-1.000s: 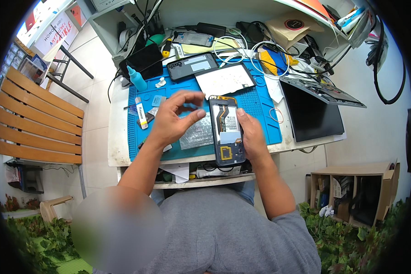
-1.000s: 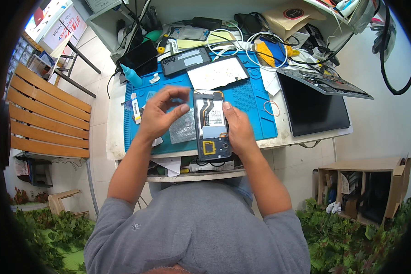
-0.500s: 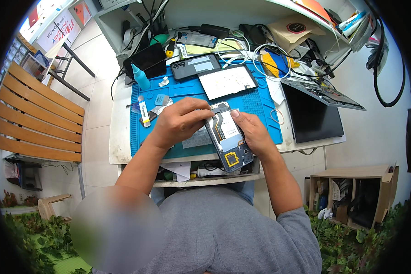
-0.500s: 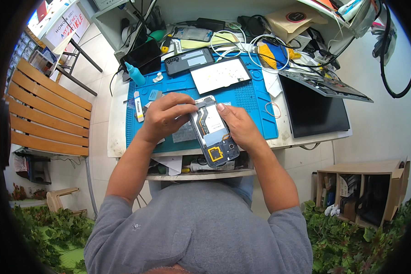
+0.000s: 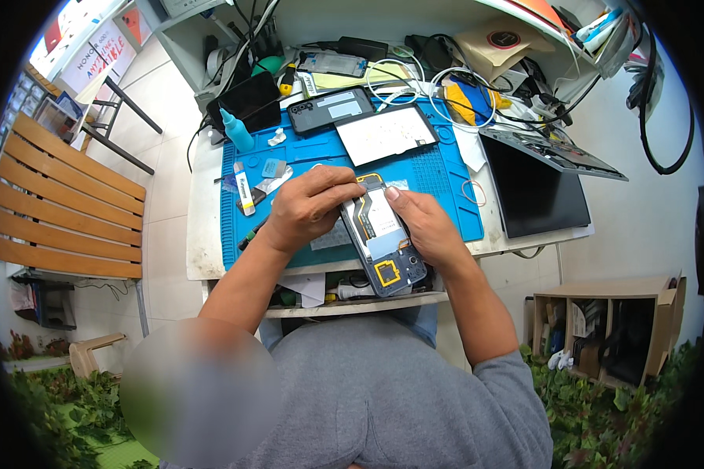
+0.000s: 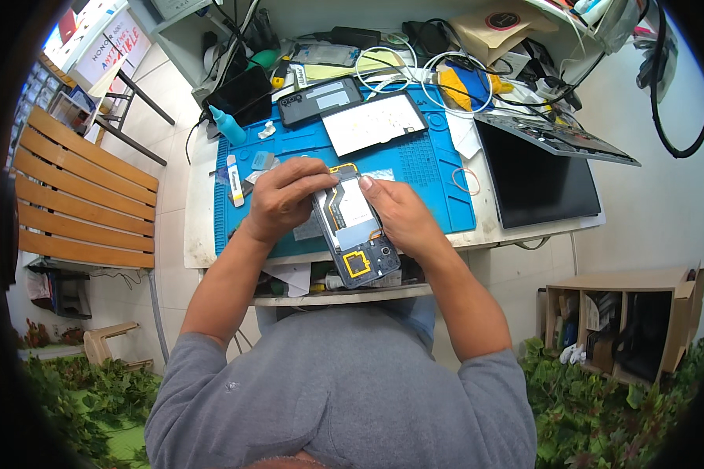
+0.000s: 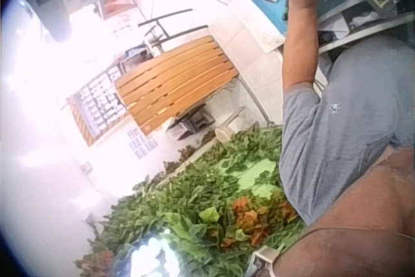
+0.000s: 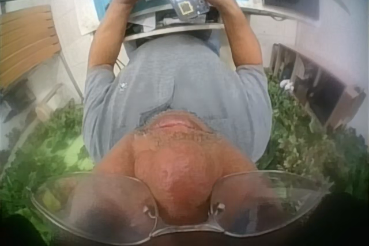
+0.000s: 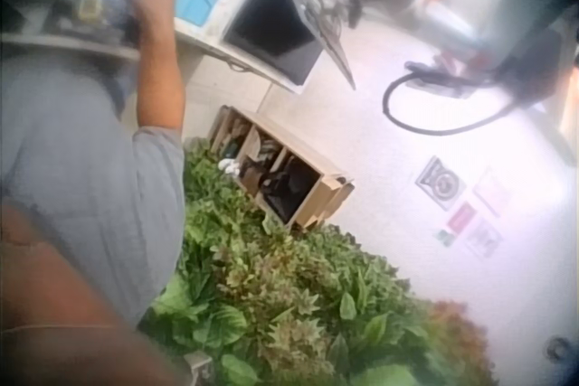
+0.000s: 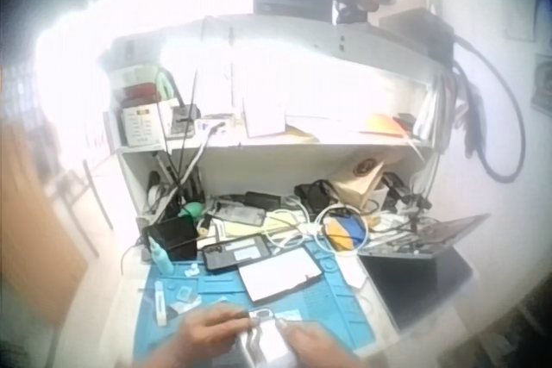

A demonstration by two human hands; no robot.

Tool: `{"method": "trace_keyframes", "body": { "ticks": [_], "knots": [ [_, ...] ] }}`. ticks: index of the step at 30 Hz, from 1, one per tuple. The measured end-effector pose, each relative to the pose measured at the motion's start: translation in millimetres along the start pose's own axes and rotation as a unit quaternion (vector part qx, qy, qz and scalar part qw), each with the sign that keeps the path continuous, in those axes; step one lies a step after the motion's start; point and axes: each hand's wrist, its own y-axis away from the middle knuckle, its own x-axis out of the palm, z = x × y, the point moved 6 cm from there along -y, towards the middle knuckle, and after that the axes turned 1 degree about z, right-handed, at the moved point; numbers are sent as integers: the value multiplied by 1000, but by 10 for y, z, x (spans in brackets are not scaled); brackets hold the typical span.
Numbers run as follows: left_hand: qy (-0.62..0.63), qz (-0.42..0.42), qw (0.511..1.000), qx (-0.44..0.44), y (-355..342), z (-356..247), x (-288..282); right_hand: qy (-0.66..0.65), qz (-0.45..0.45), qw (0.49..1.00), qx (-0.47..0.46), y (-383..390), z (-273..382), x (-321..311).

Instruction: The person attaches ribbon cables to a mobile phone circuit board and positions components within the phone chassis by hand on a blue mat.

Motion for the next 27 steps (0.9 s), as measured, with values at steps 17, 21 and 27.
{"method": "trace_keyframes", "body": {
  "ticks": [17,21,27],
  "knots": [
    [10,76,996,-35,41,17,94,-62,-5,998,26,-70,-143,-35],
    [131,64,964,-222,149,208,-3,-60,-26,998,-22,-132,-120,-85],
    [508,123,659,-540,415,162,232,-101,-48,992,-58,-225,-95,-88]
  ]
}}
